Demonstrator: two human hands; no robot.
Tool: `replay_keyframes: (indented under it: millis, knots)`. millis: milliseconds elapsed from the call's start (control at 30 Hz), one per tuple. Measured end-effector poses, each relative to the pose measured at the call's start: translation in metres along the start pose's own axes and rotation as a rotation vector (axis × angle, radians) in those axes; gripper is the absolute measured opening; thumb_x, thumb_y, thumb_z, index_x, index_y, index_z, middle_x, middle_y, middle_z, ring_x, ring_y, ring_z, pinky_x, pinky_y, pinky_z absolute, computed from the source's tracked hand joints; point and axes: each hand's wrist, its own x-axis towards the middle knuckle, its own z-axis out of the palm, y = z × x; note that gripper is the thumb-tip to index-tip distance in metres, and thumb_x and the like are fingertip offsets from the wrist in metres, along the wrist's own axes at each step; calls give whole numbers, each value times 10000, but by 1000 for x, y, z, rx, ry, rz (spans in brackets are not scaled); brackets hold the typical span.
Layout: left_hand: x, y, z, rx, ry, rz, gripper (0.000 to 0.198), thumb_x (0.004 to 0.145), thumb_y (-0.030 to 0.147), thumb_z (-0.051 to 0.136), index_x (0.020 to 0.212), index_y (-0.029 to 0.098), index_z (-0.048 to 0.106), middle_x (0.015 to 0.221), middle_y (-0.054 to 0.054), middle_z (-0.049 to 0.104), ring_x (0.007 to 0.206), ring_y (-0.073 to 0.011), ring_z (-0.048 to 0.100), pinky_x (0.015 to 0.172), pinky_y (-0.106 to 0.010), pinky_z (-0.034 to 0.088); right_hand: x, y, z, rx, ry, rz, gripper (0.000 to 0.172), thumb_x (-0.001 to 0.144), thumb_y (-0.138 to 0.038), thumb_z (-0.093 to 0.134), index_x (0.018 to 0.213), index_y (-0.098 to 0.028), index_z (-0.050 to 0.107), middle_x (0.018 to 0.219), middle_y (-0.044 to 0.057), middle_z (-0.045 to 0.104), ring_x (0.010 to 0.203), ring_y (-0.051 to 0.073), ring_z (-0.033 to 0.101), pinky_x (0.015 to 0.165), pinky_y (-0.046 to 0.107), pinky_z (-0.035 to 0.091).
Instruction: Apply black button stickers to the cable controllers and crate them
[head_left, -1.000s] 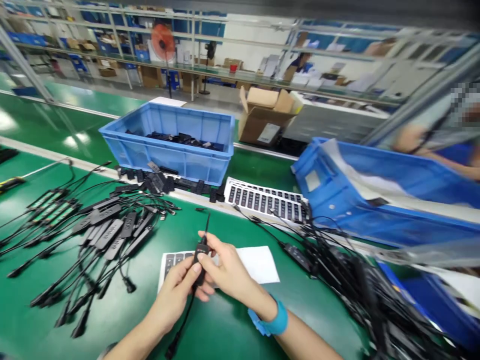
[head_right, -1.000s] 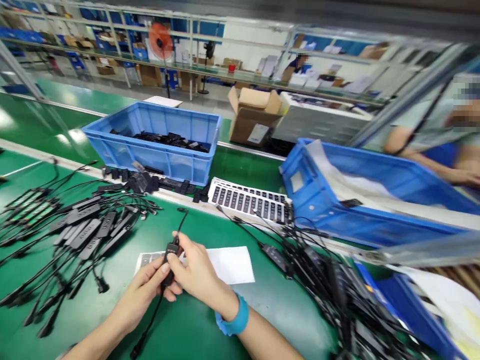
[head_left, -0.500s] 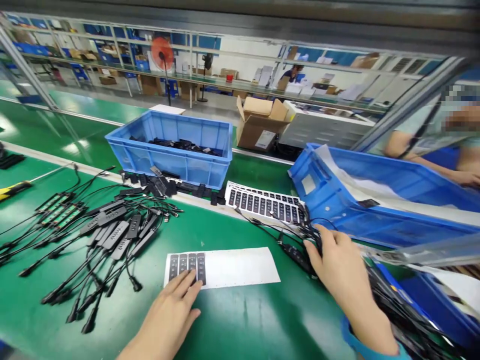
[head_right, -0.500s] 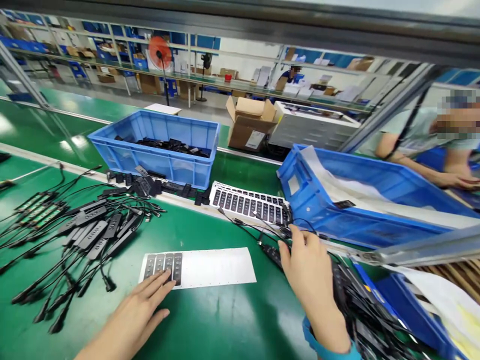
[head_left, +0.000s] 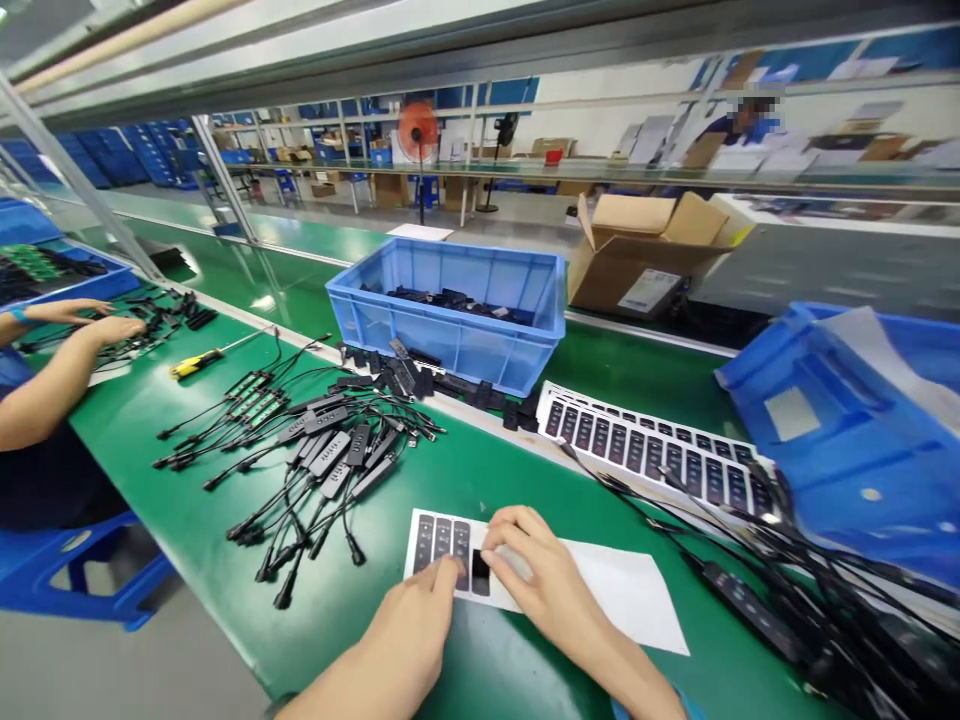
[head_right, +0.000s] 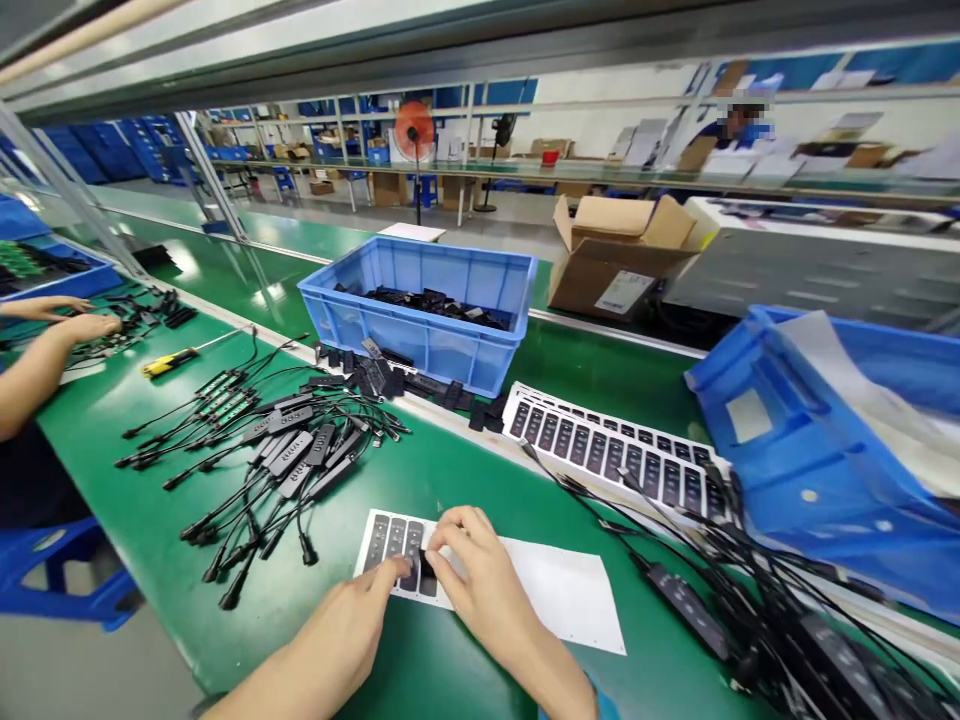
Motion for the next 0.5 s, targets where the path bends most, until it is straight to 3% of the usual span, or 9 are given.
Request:
replay_keyframes:
  millis: [67, 100, 200, 267, 367, 433, 500]
  knots:
    - [5, -5, -15, -6, 33, -56, 486, 740, -58, 371, 1164, 151, 486, 1031, -121, 684, 797, -217, 682, 710, -314, 552, 1, -12, -12, 116, 55, -1, 125, 926, -214, 518, 813, -230, 569, 891, 41, 571, 842, 199, 560, 746, 324, 470]
    - [8, -10, -23, 48, 103, -106, 443, 770, -45, 367, 1144, 158, 492, 1032, -117, 664, 814, -217, 664, 711, -313, 539, 2, -18, -19, 170, 95, 0, 118, 928, -235, 528, 816, -239, 567, 865, 29, 565, 816, 188, 556, 723, 303, 463]
    - [18, -32, -45, 282, 365, -328, 298, 821, 6, 387, 1043, 140, 533, 1032, -160, 609, 946, -286, 596, 767, -388, 502, 7, -33, -38, 303, 231, 1, 95, 927, -271, 543, 838, -258, 574, 830, 12, 546, 782, 165, 548, 663, 248, 457]
    - [23, -48, -57, 345, 435, -422, 197, 807, 27, 433, 920, 132, 555, 932, -172, 604, 931, -333, 577, 765, -441, 482, 10, -38, -44, 361, 289, 18, 76, 917, -285, 564, 847, -261, 581, 836, 10, 541, 774, 153, 549, 642, 219, 464]
    - [23, -66, -70, 294, 453, -417, 94, 797, 70, 503, 820, 148, 552, 828, -145, 607, 851, -332, 591, 733, -438, 475, 13, -37, -46, 416, 339, 76, 73, 894, -313, 605, 852, -259, 583, 834, 8, 548, 745, 138, 553, 630, 199, 471]
    - [20, -71, -78, 228, 481, -392, 54, 835, 142, 525, 881, 150, 553, 824, -113, 623, 824, -298, 604, 717, -400, 479, 14, -34, -43, 446, 370, 120, 88, 883, -334, 624, 877, -259, 579, 831, 5, 551, 713, 130, 553, 620, 200, 471]
    - [17, -73, -87, 152, 528, -372, 161, 911, 246, 470, 1025, 152, 535, 844, -76, 638, 797, -245, 617, 689, -348, 484, 15, -31, -41, 467, 401, 149, 121, 877, -356, 633, 914, -257, 574, 823, 4, 544, 688, 126, 547, 613, 210, 468]
